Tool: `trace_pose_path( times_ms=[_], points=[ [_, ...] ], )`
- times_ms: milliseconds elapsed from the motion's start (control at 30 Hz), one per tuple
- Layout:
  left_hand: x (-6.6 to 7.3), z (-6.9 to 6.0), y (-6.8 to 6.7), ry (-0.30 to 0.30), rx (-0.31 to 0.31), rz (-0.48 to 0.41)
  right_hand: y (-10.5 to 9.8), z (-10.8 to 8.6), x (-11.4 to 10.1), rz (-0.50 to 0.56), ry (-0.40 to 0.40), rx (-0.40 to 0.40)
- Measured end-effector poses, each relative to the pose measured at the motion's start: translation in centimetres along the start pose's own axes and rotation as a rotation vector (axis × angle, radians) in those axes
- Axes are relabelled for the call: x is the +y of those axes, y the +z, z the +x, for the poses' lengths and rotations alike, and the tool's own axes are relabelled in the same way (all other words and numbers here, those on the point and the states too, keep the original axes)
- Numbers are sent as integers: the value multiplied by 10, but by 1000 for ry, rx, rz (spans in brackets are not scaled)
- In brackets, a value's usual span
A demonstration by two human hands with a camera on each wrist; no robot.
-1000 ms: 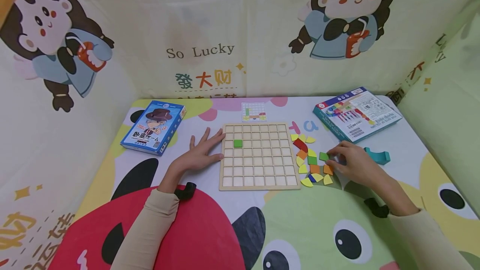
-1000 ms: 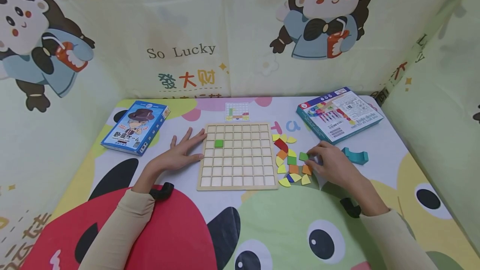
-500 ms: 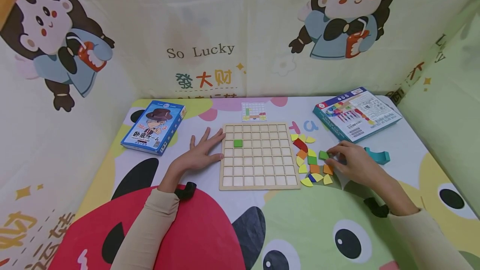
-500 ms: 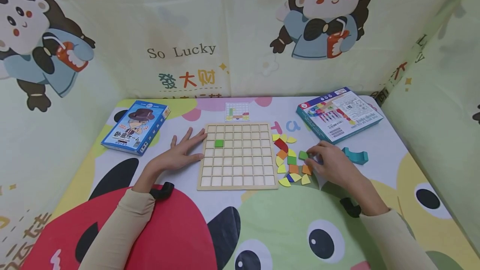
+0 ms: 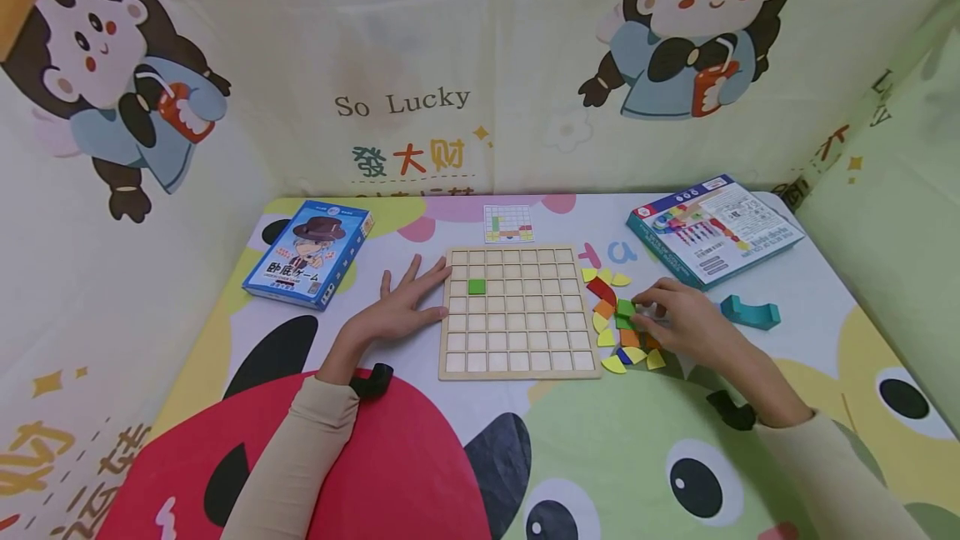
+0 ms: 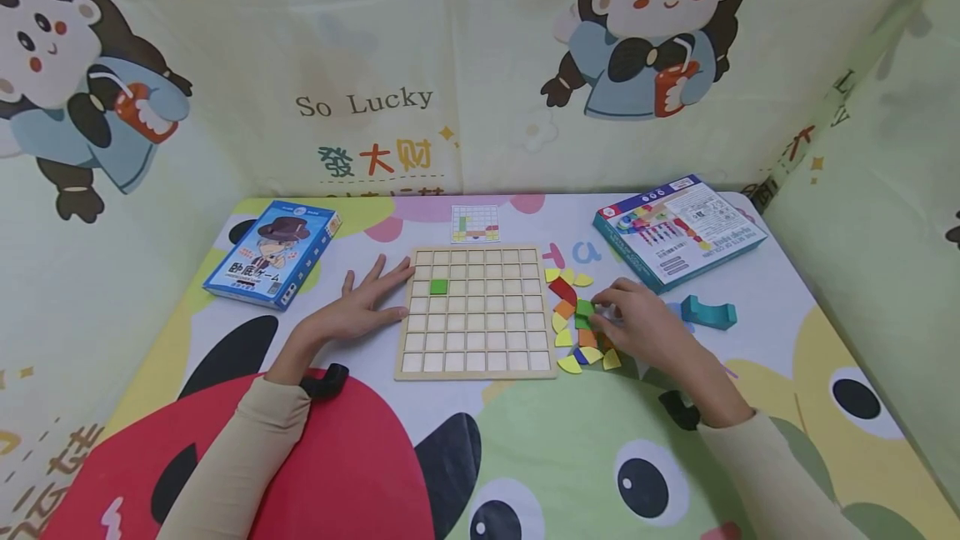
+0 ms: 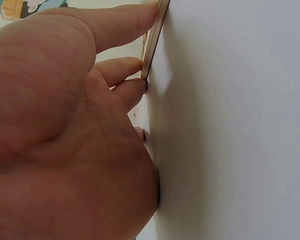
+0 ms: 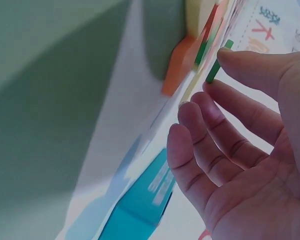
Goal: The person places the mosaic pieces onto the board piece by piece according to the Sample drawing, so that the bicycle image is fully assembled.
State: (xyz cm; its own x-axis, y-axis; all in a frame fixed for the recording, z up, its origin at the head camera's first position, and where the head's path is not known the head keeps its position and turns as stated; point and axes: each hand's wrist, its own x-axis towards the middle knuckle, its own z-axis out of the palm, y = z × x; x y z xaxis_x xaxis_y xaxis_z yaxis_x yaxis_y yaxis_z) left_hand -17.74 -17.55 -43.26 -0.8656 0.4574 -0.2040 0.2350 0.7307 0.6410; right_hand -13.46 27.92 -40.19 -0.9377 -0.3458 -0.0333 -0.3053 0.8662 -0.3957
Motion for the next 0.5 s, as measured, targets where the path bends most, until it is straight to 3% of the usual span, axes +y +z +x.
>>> trace_pose_path(
  times_ms=[500],
  points=[
    [1, -1, -1, -5, -8, 8, 20, 22, -40, 13, -119, 18]
  ],
)
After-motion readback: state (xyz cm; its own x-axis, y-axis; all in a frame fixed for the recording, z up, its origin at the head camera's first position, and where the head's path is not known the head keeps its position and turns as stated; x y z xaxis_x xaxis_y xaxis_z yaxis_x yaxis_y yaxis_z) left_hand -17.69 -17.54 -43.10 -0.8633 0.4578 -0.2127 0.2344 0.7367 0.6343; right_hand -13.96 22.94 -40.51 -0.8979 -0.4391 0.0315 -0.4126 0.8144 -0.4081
